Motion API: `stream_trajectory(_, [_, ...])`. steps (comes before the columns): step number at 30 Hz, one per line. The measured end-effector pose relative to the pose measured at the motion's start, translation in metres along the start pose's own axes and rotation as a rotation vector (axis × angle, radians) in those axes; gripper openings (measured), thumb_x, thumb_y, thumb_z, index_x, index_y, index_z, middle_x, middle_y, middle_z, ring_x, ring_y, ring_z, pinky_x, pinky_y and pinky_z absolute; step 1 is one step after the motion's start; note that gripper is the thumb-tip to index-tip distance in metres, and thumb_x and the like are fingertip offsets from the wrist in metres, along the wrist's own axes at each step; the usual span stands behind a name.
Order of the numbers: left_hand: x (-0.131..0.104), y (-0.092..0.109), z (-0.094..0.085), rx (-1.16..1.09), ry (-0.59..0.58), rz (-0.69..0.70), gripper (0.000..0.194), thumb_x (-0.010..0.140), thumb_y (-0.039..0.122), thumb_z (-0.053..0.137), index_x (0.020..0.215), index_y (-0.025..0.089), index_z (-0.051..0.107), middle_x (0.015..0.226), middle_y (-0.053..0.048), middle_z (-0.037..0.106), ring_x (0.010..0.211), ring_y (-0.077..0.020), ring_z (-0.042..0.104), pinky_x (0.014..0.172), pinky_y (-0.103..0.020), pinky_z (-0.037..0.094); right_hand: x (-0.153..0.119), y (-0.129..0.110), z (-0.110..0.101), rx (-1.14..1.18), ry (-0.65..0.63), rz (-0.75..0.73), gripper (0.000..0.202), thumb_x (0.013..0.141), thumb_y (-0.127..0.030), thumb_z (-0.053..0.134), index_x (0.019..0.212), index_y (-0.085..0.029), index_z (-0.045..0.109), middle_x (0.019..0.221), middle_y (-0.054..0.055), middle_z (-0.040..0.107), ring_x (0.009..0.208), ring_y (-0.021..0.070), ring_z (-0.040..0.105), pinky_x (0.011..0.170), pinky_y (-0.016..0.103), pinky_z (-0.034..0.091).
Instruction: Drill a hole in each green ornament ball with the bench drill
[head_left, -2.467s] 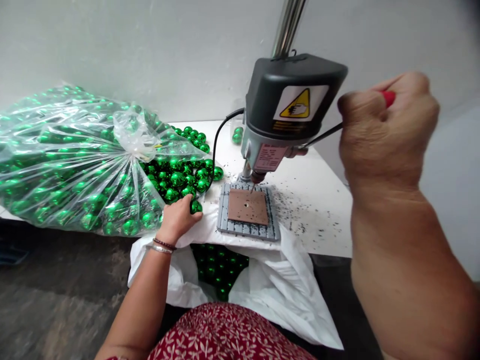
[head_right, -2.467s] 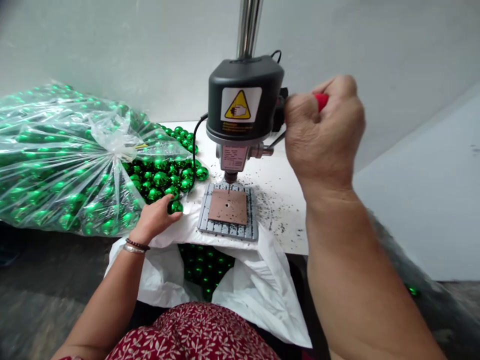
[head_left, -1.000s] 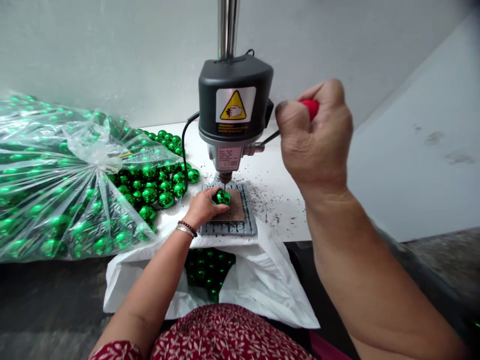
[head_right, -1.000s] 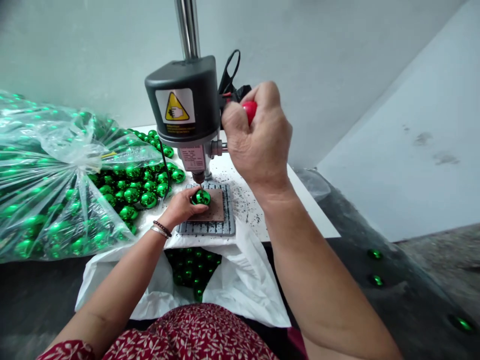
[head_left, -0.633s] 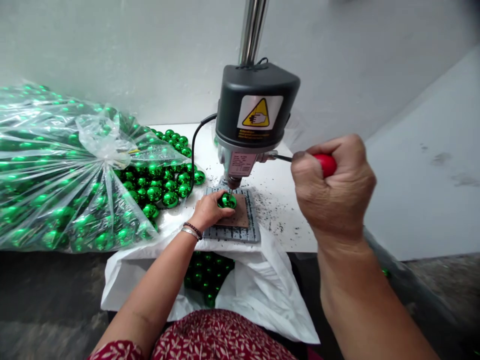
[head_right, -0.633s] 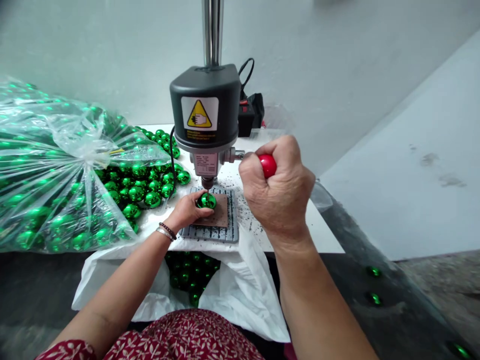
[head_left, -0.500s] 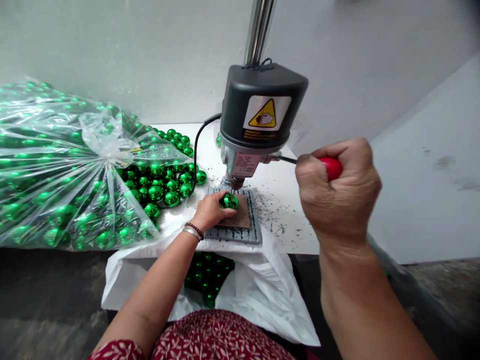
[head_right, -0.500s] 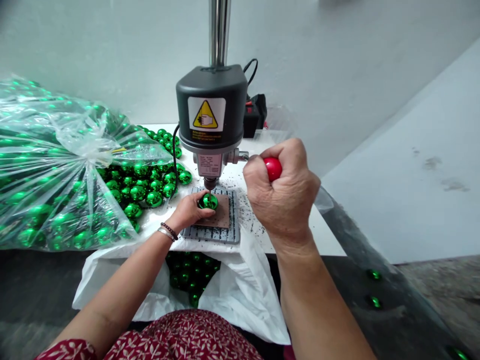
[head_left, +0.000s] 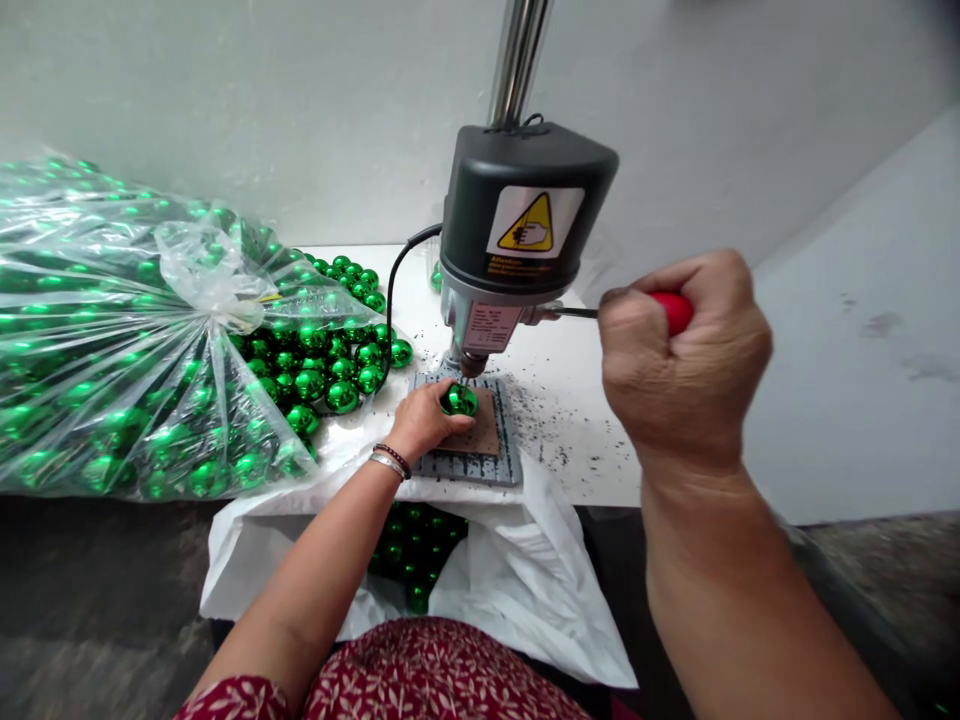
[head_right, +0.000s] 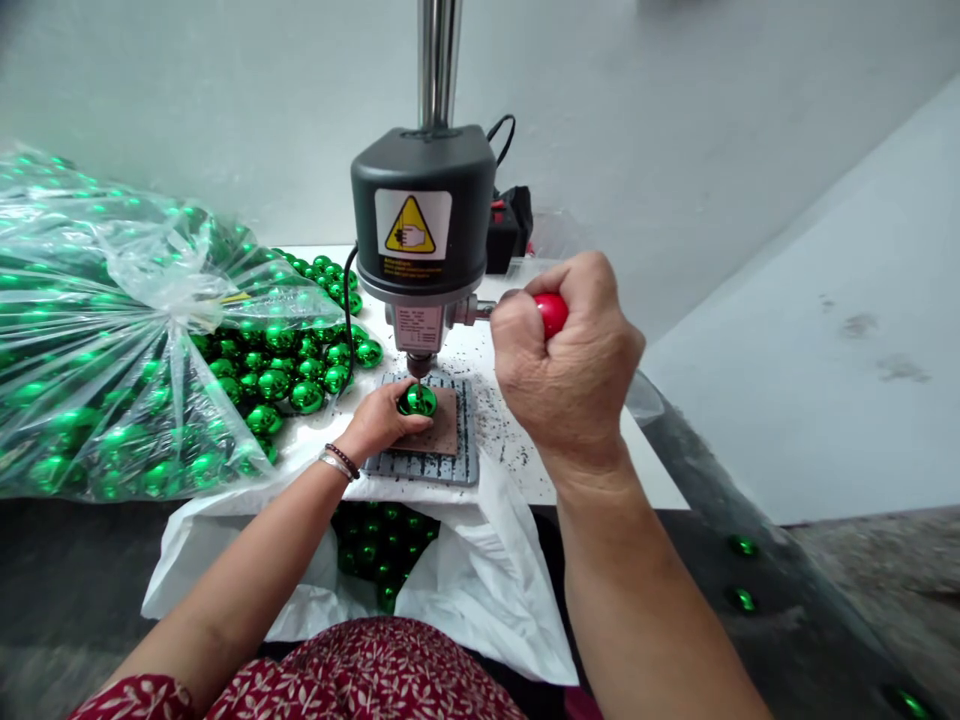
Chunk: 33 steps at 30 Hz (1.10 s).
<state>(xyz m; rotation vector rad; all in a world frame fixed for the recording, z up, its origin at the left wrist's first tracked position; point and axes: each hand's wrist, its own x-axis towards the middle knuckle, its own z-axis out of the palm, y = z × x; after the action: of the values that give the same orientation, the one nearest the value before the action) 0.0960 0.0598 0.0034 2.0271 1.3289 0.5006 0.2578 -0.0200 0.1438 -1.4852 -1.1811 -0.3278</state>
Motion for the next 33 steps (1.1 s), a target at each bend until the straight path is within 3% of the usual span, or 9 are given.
stream_trajectory(10, [0.0, 0.003, -0.003, -0.037, -0.01, -0.02, 0.046, 0.072, 0.037, 0.082, 0.115, 0.022, 0.073, 0.094, -0.004, 0.075, 0.088, -0.0236, 0.066, 0.079, -0.031, 0.05, 0.003, -0.001, 0.001, -0.011, -0.002, -0.018, 0.018, 0.078, -0.036, 0.046, 0.074, -0.019, 0.046, 0.064, -0.003, 0.051, 0.059, 0.0067, 0.04, 0.062, 0.025, 0.038])
stream_trajectory(17, [0.001, -0.003, 0.0, -0.118, 0.023, -0.033, 0.055, 0.068, 0.035, 0.085, 0.121, 0.023, 0.072, 0.102, -0.005, 0.077, 0.097, -0.0256, 0.068, 0.085, -0.033, 0.052, 0.005, 0.002, 0.007, 0.019, 0.052, -0.017, 0.018, 0.083, -0.035, 0.051, 0.079, -0.018, 0.051, 0.07, -0.004, 0.055, 0.062, 0.0054, 0.044, 0.063, 0.024, 0.038])
stream_trajectory(23, [0.003, -0.009, 0.004, -0.138, 0.005, -0.009, 0.046, 0.07, 0.037, 0.083, 0.113, 0.023, 0.074, 0.096, -0.003, 0.076, 0.093, -0.024, 0.068, 0.084, -0.031, 0.052, 0.019, -0.001, 0.009, -0.071, 0.023, 0.019, 0.014, 0.087, -0.027, 0.056, 0.082, -0.015, 0.051, 0.066, -0.006, 0.05, 0.061, 0.0033, 0.041, 0.065, 0.022, 0.034])
stream_trajectory(26, [0.004, -0.012, 0.005, -0.139, 0.016, -0.007, 0.049, 0.069, 0.037, 0.083, 0.115, 0.022, 0.073, 0.1, -0.003, 0.076, 0.093, -0.0234, 0.067, 0.085, -0.031, 0.051, 0.023, -0.001, 0.009, -0.078, 0.012, -0.014, 0.019, 0.091, -0.031, 0.055, 0.083, -0.014, 0.052, 0.067, -0.006, 0.049, 0.061, 0.0023, 0.039, 0.064, 0.02, 0.032])
stream_trajectory(33, [0.01, -0.011, 0.003, -0.115, -0.002, -0.02, 0.047, 0.069, 0.041, 0.083, 0.111, 0.022, 0.075, 0.097, -0.005, 0.074, 0.092, -0.0235, 0.065, 0.082, -0.031, 0.051, 0.02, 0.001, 0.01, -0.114, 0.058, 0.143, 0.012, 0.089, -0.025, 0.06, 0.087, -0.013, 0.059, 0.072, -0.005, 0.055, 0.061, 0.0025, 0.045, 0.064, 0.022, 0.037])
